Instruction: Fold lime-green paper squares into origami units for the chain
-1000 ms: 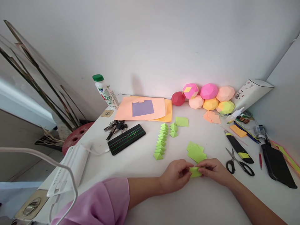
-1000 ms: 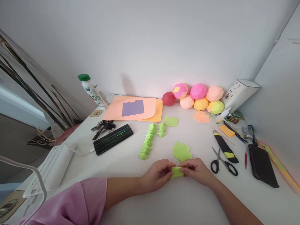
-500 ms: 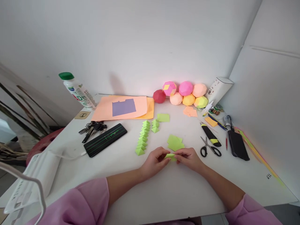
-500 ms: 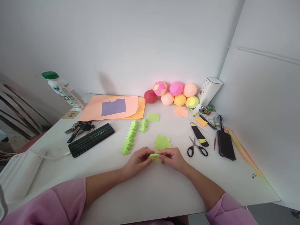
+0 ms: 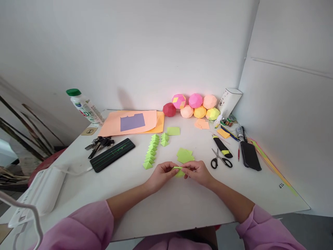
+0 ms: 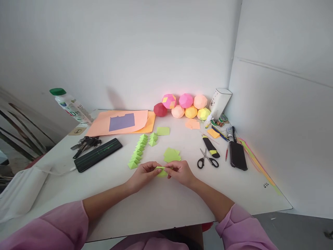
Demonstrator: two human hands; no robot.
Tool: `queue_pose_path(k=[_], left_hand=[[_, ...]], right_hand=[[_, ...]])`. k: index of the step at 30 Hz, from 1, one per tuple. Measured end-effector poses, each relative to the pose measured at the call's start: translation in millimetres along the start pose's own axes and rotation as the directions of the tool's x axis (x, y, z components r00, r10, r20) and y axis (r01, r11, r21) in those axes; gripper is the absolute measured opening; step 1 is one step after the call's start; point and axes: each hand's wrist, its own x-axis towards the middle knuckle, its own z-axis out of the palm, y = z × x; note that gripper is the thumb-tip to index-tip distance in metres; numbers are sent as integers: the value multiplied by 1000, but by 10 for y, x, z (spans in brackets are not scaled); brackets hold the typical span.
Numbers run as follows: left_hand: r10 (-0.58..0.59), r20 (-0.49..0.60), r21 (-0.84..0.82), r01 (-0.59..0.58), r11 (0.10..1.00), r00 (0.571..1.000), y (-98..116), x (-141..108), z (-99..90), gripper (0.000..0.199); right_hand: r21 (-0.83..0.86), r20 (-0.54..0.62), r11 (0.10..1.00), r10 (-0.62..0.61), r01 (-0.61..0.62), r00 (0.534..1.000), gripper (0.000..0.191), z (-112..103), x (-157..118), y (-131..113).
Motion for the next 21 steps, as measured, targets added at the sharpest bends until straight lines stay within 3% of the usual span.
queue_pose_path(k=[3,6,10,16,21], left_hand=[[-90,-73,-9,90,996,993,76,-60,79,28],[-53,-122,-41,48,998,991,106,-81,141,27],[57,-105,-105,-68,992,993,64,-68,144,24],[63,-52,-198,-73,978,997,-54,-70,70,20],[93,-40,-164,-99,982,995,-78,-80,61,18]], right_hand=[[11,27,1000,9,-9,1000,22,-22,-21,-34],[23,40,1000,8,-9,999,22,-43,-35,-57],[8,45,1000,-15,15,999,22,-53,-48,-78],[-33,73,997,-66,69,995,21,-43,-62,-74],[-78,105,994,-69,78,992,22,-34,-59,-66]])
